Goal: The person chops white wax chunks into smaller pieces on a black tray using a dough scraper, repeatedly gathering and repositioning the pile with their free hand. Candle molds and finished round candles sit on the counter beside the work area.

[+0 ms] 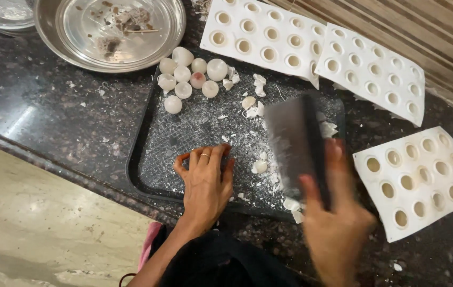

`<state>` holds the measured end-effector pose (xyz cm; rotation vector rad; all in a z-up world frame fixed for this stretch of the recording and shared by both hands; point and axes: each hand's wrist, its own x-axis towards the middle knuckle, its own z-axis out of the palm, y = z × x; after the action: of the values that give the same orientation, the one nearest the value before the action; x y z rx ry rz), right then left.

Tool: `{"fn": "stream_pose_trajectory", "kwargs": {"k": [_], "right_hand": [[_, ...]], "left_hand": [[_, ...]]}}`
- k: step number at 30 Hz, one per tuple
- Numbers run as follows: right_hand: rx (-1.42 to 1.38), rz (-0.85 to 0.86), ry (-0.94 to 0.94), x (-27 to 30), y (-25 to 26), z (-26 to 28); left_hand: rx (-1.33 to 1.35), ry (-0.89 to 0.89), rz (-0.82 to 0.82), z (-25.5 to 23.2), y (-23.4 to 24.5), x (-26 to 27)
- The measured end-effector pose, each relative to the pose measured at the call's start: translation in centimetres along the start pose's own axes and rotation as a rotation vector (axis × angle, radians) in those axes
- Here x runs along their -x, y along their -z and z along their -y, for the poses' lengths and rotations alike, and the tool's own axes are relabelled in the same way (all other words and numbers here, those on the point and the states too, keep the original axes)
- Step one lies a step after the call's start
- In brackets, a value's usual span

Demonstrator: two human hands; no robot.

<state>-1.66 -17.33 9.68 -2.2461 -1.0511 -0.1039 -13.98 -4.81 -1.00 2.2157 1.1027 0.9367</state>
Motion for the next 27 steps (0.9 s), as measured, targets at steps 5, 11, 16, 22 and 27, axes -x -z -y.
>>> {"fn": "stream_pose_trajectory", "kwargs": {"k": [5, 11, 16, 22, 27], "right_hand": [[0.035, 0.191, -0.017, -1.1, -1.0, 1.4], [0.007, 0.06, -0.033, -1.2, 1.0, 0.6], [0.129, -0.243, 0.242, -0.3, 3.3, 1.7], [0.011, 0.055, 0.231, -0.4, -1.5, 0.1], [0.018, 0.115, 0.006, -1.6, -0.4, -0.6]], "left_hand": [[0.002, -0.008, -0.006, -0.3, 0.2, 0.3], [0.003, 0.014, -0.024, -0.2, 0.0, -0.2], [-0.022, 0.015, 0.007, -0.1, 0.2, 0.0], [0.011, -0.014, 0.004, -0.1, 0.4, 0.1], [0.003, -0.01, -0.024, 0.2, -0.2, -0.2]]}}
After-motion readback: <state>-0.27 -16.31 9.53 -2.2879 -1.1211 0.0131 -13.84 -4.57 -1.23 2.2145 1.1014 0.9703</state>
